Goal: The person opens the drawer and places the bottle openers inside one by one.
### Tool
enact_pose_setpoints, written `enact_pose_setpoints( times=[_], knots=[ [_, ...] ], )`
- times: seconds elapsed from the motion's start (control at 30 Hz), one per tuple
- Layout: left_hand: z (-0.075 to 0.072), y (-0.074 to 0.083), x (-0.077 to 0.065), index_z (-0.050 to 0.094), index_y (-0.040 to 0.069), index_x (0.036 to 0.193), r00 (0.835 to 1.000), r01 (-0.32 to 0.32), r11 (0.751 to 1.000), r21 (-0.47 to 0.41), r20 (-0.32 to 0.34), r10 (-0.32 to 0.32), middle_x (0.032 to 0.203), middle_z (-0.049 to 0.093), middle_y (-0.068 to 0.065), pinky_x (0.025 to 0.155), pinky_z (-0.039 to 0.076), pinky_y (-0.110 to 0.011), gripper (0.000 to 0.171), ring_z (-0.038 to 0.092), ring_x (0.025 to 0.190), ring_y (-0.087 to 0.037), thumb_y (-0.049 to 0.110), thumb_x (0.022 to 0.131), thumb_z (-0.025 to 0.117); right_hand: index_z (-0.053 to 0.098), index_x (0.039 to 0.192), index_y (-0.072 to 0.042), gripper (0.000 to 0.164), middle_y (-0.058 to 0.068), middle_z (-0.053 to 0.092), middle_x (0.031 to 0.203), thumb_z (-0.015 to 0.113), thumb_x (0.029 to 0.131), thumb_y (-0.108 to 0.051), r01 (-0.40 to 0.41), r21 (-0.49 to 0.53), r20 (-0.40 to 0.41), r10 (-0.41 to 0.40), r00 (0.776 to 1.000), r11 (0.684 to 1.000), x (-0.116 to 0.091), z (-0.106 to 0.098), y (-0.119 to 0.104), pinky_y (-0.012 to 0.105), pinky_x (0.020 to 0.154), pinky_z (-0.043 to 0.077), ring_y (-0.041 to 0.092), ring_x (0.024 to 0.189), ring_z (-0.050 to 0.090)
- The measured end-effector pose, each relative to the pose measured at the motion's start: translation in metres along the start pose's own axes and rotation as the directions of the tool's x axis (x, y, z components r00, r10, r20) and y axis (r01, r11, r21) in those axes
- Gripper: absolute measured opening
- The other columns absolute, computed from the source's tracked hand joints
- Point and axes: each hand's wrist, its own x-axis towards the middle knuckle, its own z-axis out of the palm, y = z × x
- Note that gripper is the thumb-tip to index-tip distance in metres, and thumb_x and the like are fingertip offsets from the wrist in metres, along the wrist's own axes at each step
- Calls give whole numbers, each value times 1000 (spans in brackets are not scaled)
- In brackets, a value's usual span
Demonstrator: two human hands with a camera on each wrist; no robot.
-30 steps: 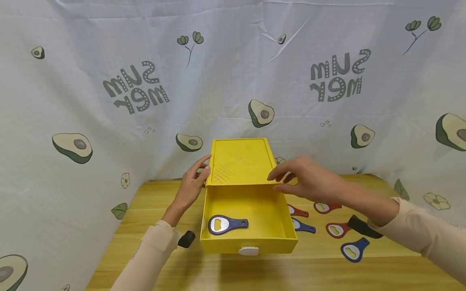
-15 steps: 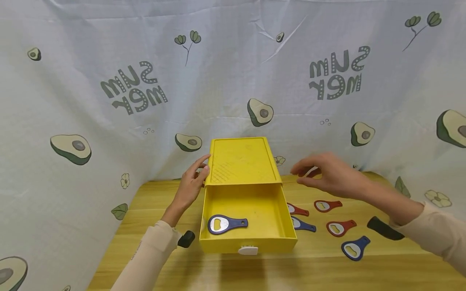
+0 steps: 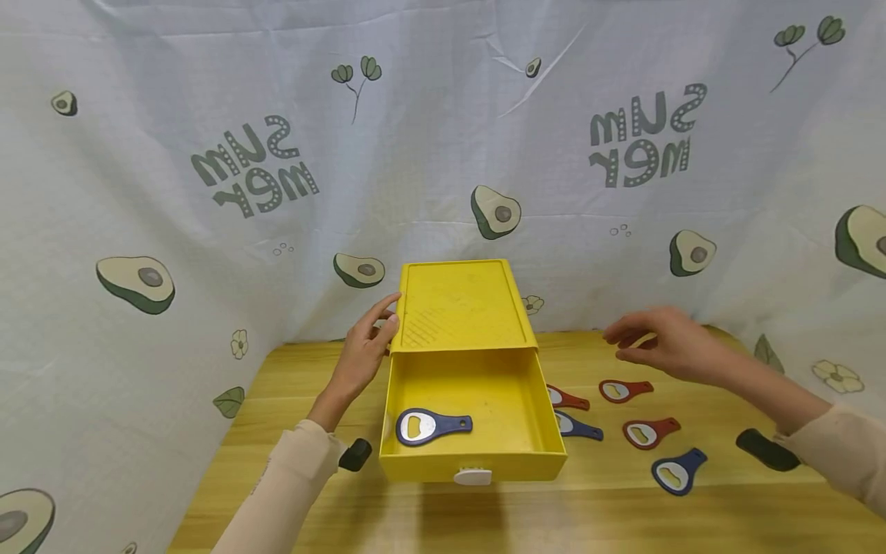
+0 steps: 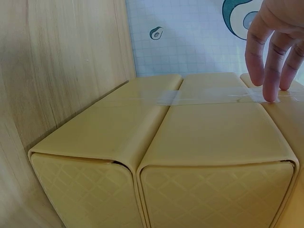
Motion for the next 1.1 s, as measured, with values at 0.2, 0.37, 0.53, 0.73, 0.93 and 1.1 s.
enact_pose_setpoints(
  times=[0.2, 0.37, 0.53, 0.73, 0.93, 1.1],
  knots=[
    [-1, -1, -2, 43, 9, 153, 1000, -4, 1000, -5, 0, 4, 128, 55, -21, 69, 49, -27, 48, 56, 75, -17, 20, 106, 46, 73, 112, -3, 26, 3, 75, 103, 75, 86, -7, -89, -62, 31, 91, 995, 994, -17, 5, 29, 22, 71, 55, 20, 89, 71],
    [-1, -1, -4, 42, 9, 153, 1000, 3, 1000, -4, -7, -3, 129, 55, -21, 73, 53, -35, 48, 57, 78, -18, 20, 107, 45, 74, 110, -7, 23, -3, 74, 100, 76, 87, -11, -69, -75, 59, 74, 996, 995, -32, 13, 52, 24, 72, 56, 11, 87, 70],
    [-1, 0, -2, 42, 8, 153, 1000, 0, 1000, 4, 0, 0, 129, 55, -21, 71, 52, -29, 48, 57, 78, -18, 20, 107, 45, 74, 108, -8, 20, -3, 74, 100, 75, 89, -16, -45, -12, 100, 45, 994, 999, -47, 23, 69, 23, 69, 55, 2, 86, 66],
    [-2, 2, 1, 41, 9, 153, 1000, -13, 1000, 14, 13, 13, 129, 55, -22, 69, 49, -28, 48, 57, 77, -18, 21, 107, 44, 73, 105, -8, 18, 2, 74, 100, 74, 90, -17, -40, 63, 207, 26, 978, 997, -65, 39, 87, 23, 71, 54, 1, 88, 65],
    [-3, 2, 0, 41, 10, 154, 1000, -8, 1000, 16, 17, 7, 130, 54, -22, 70, 49, -29, 48, 57, 79, -19, 21, 107, 44, 73, 103, -10, 13, 0, 73, 99, 72, 90, -11, -8, 188, 277, -45, 960, 982, -81, 53, 101, 24, 72, 54, 1, 92, 64],
    [-1, 2, -2, 42, 12, 153, 1000, 11, 1000, 19, 14, -11, 130, 54, -21, 70, 50, -28, 48, 56, 80, -20, 23, 107, 44, 72, 105, -7, 15, 5, 73, 104, 72, 90, -9, -6, 273, 305, -81, 949, 962, -91, 60, 108, 24, 74, 55, 0, 99, 64]
  ],
)
